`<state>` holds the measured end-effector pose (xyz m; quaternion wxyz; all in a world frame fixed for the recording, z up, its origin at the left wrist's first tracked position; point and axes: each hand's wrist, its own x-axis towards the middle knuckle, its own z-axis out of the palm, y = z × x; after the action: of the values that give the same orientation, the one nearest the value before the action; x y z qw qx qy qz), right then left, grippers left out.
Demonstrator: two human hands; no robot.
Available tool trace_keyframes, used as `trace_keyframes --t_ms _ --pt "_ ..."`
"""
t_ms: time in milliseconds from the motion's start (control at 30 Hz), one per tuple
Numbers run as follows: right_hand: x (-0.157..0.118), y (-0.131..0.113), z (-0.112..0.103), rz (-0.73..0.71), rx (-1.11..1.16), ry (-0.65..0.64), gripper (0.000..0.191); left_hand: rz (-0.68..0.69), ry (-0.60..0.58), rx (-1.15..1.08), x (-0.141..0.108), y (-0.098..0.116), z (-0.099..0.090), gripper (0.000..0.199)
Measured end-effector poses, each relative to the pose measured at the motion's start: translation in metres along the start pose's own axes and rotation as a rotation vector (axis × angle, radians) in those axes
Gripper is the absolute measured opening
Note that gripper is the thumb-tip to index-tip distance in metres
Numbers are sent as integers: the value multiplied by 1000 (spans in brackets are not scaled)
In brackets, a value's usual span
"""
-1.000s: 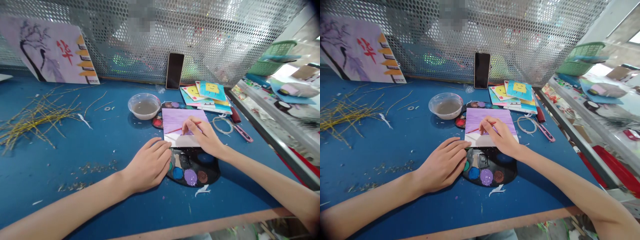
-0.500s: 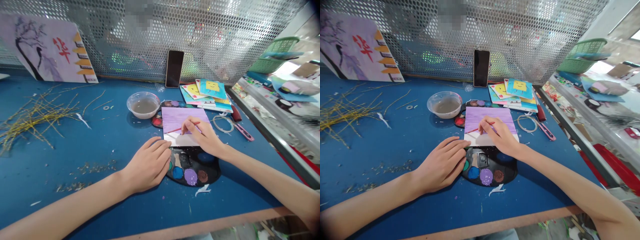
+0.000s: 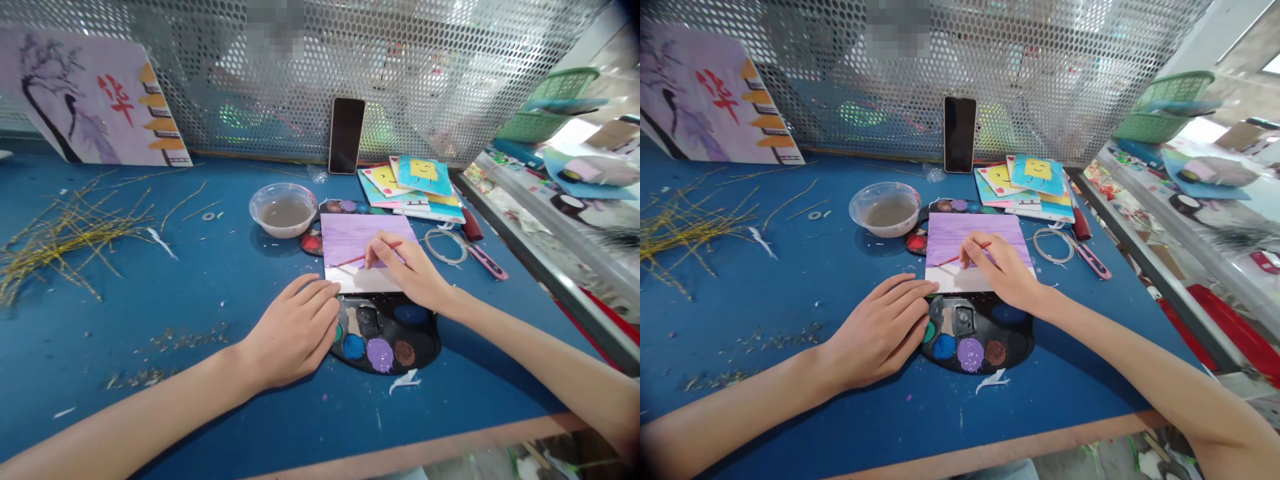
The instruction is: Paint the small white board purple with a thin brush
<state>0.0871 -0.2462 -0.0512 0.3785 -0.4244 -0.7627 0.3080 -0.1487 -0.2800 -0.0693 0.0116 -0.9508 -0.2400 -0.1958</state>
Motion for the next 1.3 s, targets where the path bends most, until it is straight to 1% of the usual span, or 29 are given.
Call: trace_keyframes --t_ms 433,633,967,1067,1167,1300 --pt "0 -3 -9 25 -97 20 40 0 0 -1 0 0 -1 20" --pt "0 -1 -13 11 -94 28 43 -3 -2 7 0 0 -1 20" --pt "0 7 -23 17 -169 44 46 4 15 10 1 0 -2 20" --pt "-1 6 -26 8 -117 86 45 6 18 9 1 0 -3 20" --pt "-2 3 -23 1 -36 137 42 -1 16 3 1 1 -2 19" --pt "-3 -1 -14 17 -27 66 40 -3 12 -2 1 1 -1 19"
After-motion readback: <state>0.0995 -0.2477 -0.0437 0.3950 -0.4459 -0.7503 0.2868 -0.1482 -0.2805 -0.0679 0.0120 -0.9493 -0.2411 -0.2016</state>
